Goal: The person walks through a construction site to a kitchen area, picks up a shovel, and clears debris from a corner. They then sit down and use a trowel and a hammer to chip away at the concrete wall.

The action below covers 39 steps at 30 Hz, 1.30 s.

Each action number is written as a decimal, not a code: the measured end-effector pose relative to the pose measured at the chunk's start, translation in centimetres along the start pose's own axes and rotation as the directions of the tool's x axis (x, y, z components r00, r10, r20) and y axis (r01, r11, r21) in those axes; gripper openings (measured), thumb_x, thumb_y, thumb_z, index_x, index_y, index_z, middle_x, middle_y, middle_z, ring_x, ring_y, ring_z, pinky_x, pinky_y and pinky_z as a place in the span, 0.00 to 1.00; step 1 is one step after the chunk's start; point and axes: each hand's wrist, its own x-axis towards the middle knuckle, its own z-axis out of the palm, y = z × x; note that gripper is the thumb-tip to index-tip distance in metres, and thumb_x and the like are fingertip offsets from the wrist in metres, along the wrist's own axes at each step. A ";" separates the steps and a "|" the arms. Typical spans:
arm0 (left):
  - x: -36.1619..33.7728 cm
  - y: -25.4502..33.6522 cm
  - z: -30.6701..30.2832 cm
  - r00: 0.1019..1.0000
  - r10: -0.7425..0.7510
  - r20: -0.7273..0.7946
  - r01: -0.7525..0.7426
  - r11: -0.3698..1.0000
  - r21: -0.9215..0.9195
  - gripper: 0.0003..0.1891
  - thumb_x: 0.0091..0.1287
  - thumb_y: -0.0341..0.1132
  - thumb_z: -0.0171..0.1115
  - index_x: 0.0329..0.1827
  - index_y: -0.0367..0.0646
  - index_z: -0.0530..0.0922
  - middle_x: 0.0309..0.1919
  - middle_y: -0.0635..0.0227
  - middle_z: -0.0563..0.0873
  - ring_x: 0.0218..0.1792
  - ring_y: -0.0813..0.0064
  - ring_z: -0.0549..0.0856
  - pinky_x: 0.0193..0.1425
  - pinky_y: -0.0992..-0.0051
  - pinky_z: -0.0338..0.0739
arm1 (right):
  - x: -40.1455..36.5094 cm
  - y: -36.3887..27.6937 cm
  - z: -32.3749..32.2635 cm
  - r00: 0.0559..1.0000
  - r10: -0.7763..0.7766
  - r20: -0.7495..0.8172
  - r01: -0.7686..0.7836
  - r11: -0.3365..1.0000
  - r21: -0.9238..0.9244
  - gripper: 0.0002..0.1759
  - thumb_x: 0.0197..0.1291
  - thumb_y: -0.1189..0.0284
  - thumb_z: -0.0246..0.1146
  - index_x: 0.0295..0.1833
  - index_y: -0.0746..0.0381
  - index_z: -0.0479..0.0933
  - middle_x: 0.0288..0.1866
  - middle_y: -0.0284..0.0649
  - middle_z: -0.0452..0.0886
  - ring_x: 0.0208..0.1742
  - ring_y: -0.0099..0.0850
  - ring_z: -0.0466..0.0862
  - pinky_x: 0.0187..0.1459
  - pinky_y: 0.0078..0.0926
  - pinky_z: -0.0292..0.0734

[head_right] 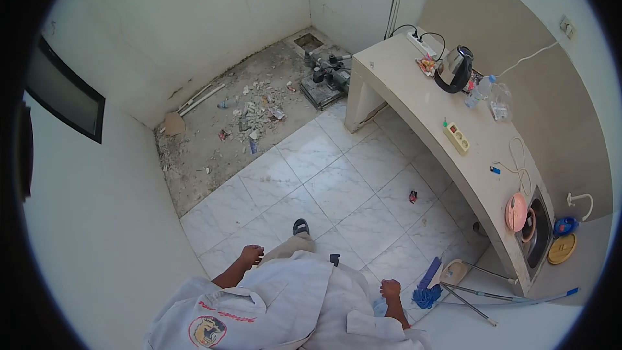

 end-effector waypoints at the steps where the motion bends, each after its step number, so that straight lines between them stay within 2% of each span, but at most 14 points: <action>1: 1.4 0.9 -2.3 1.000 -0.010 -0.014 0.009 0.996 -0.091 0.15 0.67 0.41 0.61 0.50 0.40 0.79 0.40 0.63 0.84 0.35 0.64 0.86 0.36 0.66 0.81 | -0.4 -2.3 2.1 1.000 -0.013 0.018 0.013 1.000 -0.019 0.09 0.62 0.68 0.63 0.39 0.63 0.77 0.27 0.38 0.80 0.23 0.28 0.80 0.20 0.25 0.72; 7: 5.9 9.2 -12.8 0.995 0.021 -0.094 -0.038 0.983 -0.179 0.15 0.67 0.39 0.62 0.51 0.41 0.76 0.37 0.64 0.83 0.31 0.68 0.86 0.33 0.69 0.80 | -1.1 -16.4 11.8 0.965 -0.251 0.073 0.254 0.967 -0.032 0.10 0.58 0.68 0.67 0.35 0.64 0.78 0.26 0.37 0.80 0.24 0.25 0.79 0.23 0.24 0.75; 13: 10.4 16.5 -16.0 0.990 0.081 -0.111 -0.103 0.972 -0.210 0.15 0.60 0.28 0.66 0.49 0.39 0.75 0.31 0.64 0.84 0.29 0.71 0.85 0.32 0.70 0.80 | 1.5 -25.8 15.6 0.923 -0.382 0.055 0.384 0.922 -0.053 0.07 0.58 0.70 0.66 0.33 0.62 0.77 0.26 0.34 0.80 0.23 0.23 0.78 0.22 0.22 0.72; 16: 12.7 18.7 -16.1 0.999 0.033 -0.037 -0.042 0.959 -0.281 0.19 0.52 0.18 0.67 0.48 0.38 0.75 0.28 0.60 0.86 0.25 0.72 0.85 0.26 0.74 0.78 | 3.2 -29.2 15.9 0.960 -0.278 0.044 0.281 0.955 -0.091 0.07 0.58 0.70 0.66 0.35 0.61 0.77 0.26 0.35 0.79 0.22 0.23 0.77 0.21 0.22 0.70; 20: 13.1 23.4 -16.6 0.998 0.055 -0.034 -0.058 0.995 -0.080 0.16 0.53 0.17 0.65 0.45 0.38 0.78 0.28 0.59 0.85 0.25 0.68 0.86 0.27 0.72 0.82 | 9.4 -31.9 16.6 0.986 0.035 0.160 -0.028 0.998 -0.049 0.08 0.61 0.67 0.63 0.38 0.61 0.77 0.25 0.38 0.79 0.21 0.27 0.77 0.20 0.25 0.70; 22: 10.6 28.9 -17.4 0.996 0.072 -0.045 -0.070 0.996 0.049 0.16 0.55 0.17 0.63 0.47 0.36 0.78 0.28 0.58 0.85 0.24 0.66 0.87 0.26 0.71 0.83 | 7.6 -37.4 18.7 0.996 0.031 0.080 -0.021 0.992 -0.126 0.10 0.61 0.66 0.62 0.38 0.62 0.76 0.27 0.39 0.79 0.22 0.28 0.78 0.22 0.27 0.72; 24: 15.0 28.2 -19.5 0.999 0.045 -0.013 -0.045 0.997 -0.057 0.15 0.56 0.17 0.62 0.47 0.36 0.78 0.30 0.58 0.85 0.25 0.66 0.87 0.27 0.71 0.83 | 8.9 -41.6 20.7 0.997 0.010 0.081 0.003 0.988 -0.151 0.10 0.61 0.66 0.61 0.38 0.62 0.76 0.27 0.40 0.79 0.22 0.28 0.78 0.22 0.28 0.72; 26: 16.5 30.7 -21.3 0.994 -0.022 -0.104 -0.007 0.962 -0.274 0.15 0.57 0.18 0.61 0.48 0.36 0.77 0.30 0.58 0.85 0.26 0.66 0.87 0.28 0.71 0.83 | 10.2 -46.8 22.6 0.986 -0.091 0.138 0.123 0.960 -0.251 0.11 0.60 0.66 0.64 0.38 0.62 0.76 0.27 0.38 0.79 0.22 0.28 0.78 0.21 0.27 0.72; 28: 17.1 33.8 -22.9 0.991 -0.029 -0.131 -0.019 0.935 -0.354 0.13 0.60 0.22 0.60 0.49 0.37 0.77 0.30 0.60 0.85 0.27 0.68 0.86 0.29 0.71 0.83 | 15.0 -49.1 24.7 0.826 -0.543 0.150 0.550 0.722 -0.419 0.11 0.57 0.65 0.66 0.32 0.63 0.78 0.28 0.39 0.80 0.22 0.26 0.78 0.23 0.27 0.73; 30: 19.4 36.1 -24.7 0.994 -0.034 -0.105 -0.009 0.922 -0.387 0.13 0.63 0.25 0.60 0.50 0.37 0.76 0.30 0.61 0.84 0.28 0.68 0.86 0.28 0.71 0.82 | 10.5 -57.6 26.4 0.774 -0.633 0.017 0.580 0.697 -0.422 0.15 0.55 0.61 0.68 0.32 0.63 0.81 0.33 0.41 0.84 0.35 0.34 0.83 0.42 0.31 0.78; 32: 18.8 40.9 -25.3 0.991 0.118 -0.062 -0.120 0.992 -0.025 0.07 0.65 0.28 0.59 0.45 0.40 0.79 0.29 0.62 0.84 0.30 0.68 0.86 0.32 0.70 0.81 | 9.9 -63.7 27.9 0.778 -0.628 -0.027 0.572 0.725 -0.383 0.15 0.56 0.59 0.67 0.32 0.62 0.81 0.34 0.42 0.84 0.40 0.37 0.83 0.45 0.32 0.78; 33: 23.6 38.0 -27.4 0.972 0.229 0.046 -0.207 0.937 -0.282 0.04 0.67 0.31 0.58 0.39 0.43 0.81 0.27 0.63 0.84 0.32 0.68 0.85 0.36 0.69 0.80 | 9.0 -66.1 28.6 0.731 -0.680 -0.057 0.614 0.692 -0.380 0.15 0.56 0.60 0.66 0.34 0.61 0.80 0.34 0.43 0.84 0.40 0.38 0.83 0.45 0.32 0.78; 35: 26.9 40.7 -30.5 0.939 0.305 0.155 -0.339 0.891 0.300 0.06 0.68 0.32 0.57 0.40 0.44 0.81 0.27 0.63 0.84 0.32 0.67 0.85 0.36 0.68 0.80 | 6.8 -69.6 29.9 0.685 -0.706 -0.182 0.642 0.703 -0.306 0.14 0.58 0.61 0.65 0.36 0.63 0.80 0.36 0.44 0.84 0.40 0.40 0.83 0.44 0.34 0.78; 39: 33.3 48.9 -37.0 0.772 0.426 0.472 -0.600 0.245 0.761 0.08 0.69 0.34 0.55 0.44 0.44 0.81 0.28 0.64 0.84 0.33 0.67 0.85 0.37 0.67 0.79 | 3.1 -69.9 33.7 0.729 -0.592 -0.342 0.576 0.802 -0.160 0.14 0.57 0.62 0.65 0.35 0.63 0.80 0.36 0.45 0.84 0.41 0.41 0.84 0.45 0.35 0.78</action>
